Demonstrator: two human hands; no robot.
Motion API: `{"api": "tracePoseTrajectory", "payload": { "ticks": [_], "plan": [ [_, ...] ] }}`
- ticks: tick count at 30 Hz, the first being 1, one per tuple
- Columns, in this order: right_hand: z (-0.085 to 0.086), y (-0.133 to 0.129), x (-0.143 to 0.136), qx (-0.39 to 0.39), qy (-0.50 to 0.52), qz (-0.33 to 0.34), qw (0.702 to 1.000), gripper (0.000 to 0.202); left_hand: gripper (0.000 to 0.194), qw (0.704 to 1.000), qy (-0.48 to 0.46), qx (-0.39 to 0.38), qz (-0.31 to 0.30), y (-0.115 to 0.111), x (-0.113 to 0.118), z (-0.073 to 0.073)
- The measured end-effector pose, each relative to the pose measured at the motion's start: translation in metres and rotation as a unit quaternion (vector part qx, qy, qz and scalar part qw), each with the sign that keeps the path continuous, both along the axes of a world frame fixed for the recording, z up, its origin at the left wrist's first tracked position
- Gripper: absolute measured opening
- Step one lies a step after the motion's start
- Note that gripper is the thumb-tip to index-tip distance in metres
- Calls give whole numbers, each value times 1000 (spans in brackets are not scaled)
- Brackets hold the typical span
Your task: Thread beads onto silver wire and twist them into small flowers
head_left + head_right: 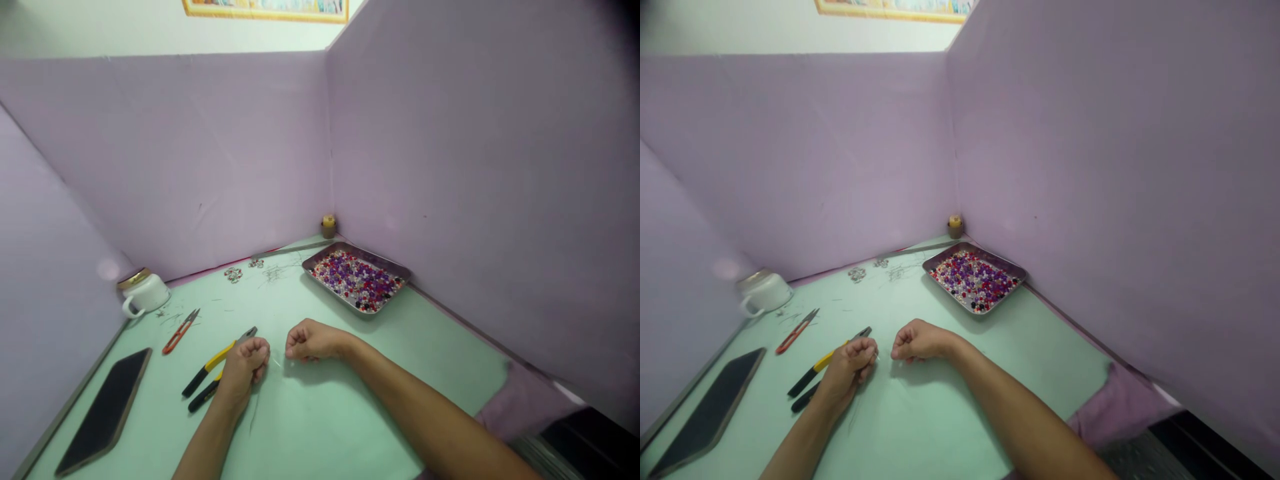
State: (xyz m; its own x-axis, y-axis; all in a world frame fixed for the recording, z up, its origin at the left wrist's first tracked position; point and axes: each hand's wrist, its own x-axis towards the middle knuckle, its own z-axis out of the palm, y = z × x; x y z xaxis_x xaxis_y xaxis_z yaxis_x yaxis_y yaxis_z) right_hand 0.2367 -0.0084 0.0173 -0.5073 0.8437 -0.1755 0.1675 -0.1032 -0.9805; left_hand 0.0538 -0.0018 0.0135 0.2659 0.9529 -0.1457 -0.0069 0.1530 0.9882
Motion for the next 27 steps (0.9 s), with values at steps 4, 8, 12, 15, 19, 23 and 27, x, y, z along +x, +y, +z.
{"api": "tracePoseTrajectory", "payload": {
  "ticks": [4,8,12,15,19,23,27],
  "plan": [
    [-4,3,2,-5,-2,-5,1000,11,15,1000,6,0,8,0,1,0],
    [-8,6,7,-20,-20,10,1000,13,15,1000,2,-3,15,0,1,-1],
    [-8,7,14,-23,-31,30,999,13,16,1000,-5,-14,23,2,0,-2],
    [-9,7,16,-26,-29,44,998,13,16,1000,-6,-15,23,3,-1,-2],
    [-11,8,14,-20,-44,39,998,12,17,1000,-13,-11,13,3,0,-1],
    [-12,8,13,-18,-56,38,998,10,18,1000,-18,-2,2,2,0,0],
    [-15,9,13,-14,-47,34,998,11,18,1000,-20,3,-2,3,-1,-1]
  ]
}}
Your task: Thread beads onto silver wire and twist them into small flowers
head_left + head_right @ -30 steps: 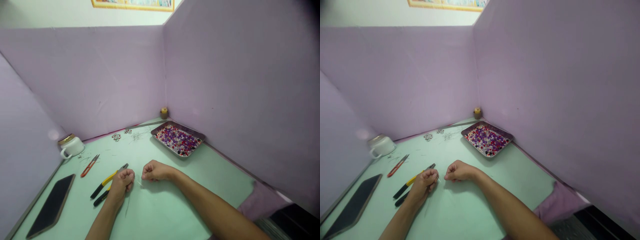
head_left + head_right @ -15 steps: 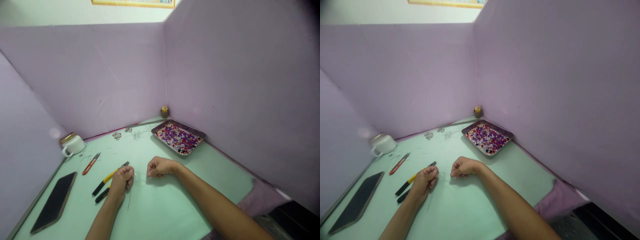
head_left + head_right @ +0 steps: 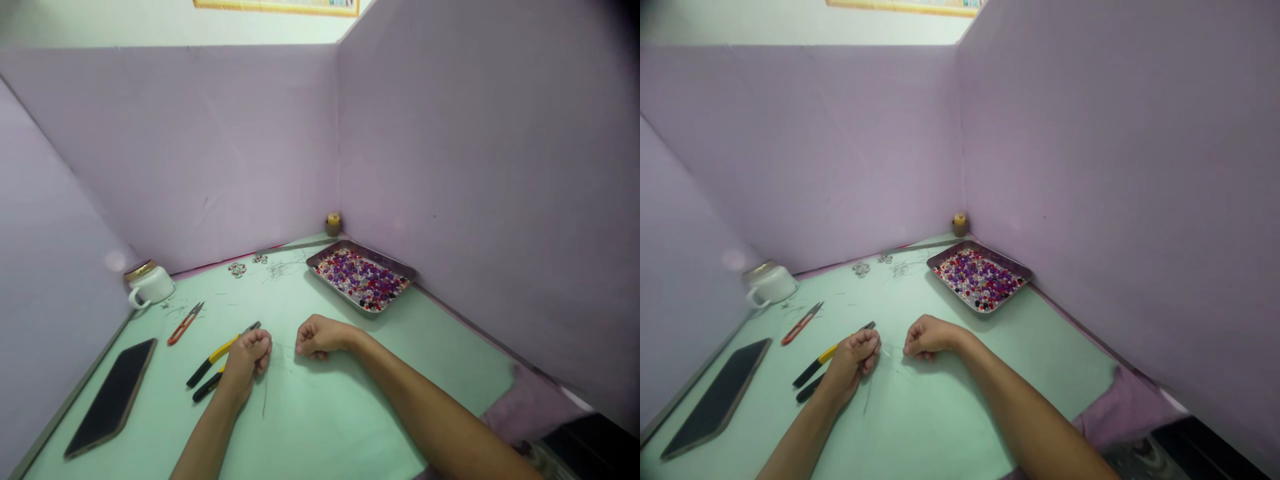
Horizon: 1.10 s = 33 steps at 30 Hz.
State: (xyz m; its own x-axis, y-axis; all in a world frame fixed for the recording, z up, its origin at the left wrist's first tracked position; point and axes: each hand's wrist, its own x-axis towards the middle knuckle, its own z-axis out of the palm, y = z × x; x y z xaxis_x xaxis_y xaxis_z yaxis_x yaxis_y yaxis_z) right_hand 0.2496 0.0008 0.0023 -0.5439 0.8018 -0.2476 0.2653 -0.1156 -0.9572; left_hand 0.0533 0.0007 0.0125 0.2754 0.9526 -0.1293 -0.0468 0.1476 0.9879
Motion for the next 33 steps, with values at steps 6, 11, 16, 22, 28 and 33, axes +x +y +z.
{"api": "tracePoseTrajectory", "payload": {
  "ticks": [6,11,16,22,28,33],
  "plan": [
    [-3,1,0,5,15,6,1000,18,19,1000,2,0,-2,-1,1,0],
    [-2,-1,-1,2,24,6,1000,21,19,1000,6,0,8,-2,3,2],
    [2,-6,-10,6,51,-17,999,18,19,1000,4,2,7,-1,2,-1],
    [2,-9,-21,18,83,-42,996,22,20,1000,3,9,2,1,1,-4],
    [0,-9,-21,2,86,-49,995,25,20,1000,10,9,-3,0,2,-3],
    [-1,-9,-21,-1,95,-53,994,23,19,1000,24,11,9,1,3,-5]
  ]
}}
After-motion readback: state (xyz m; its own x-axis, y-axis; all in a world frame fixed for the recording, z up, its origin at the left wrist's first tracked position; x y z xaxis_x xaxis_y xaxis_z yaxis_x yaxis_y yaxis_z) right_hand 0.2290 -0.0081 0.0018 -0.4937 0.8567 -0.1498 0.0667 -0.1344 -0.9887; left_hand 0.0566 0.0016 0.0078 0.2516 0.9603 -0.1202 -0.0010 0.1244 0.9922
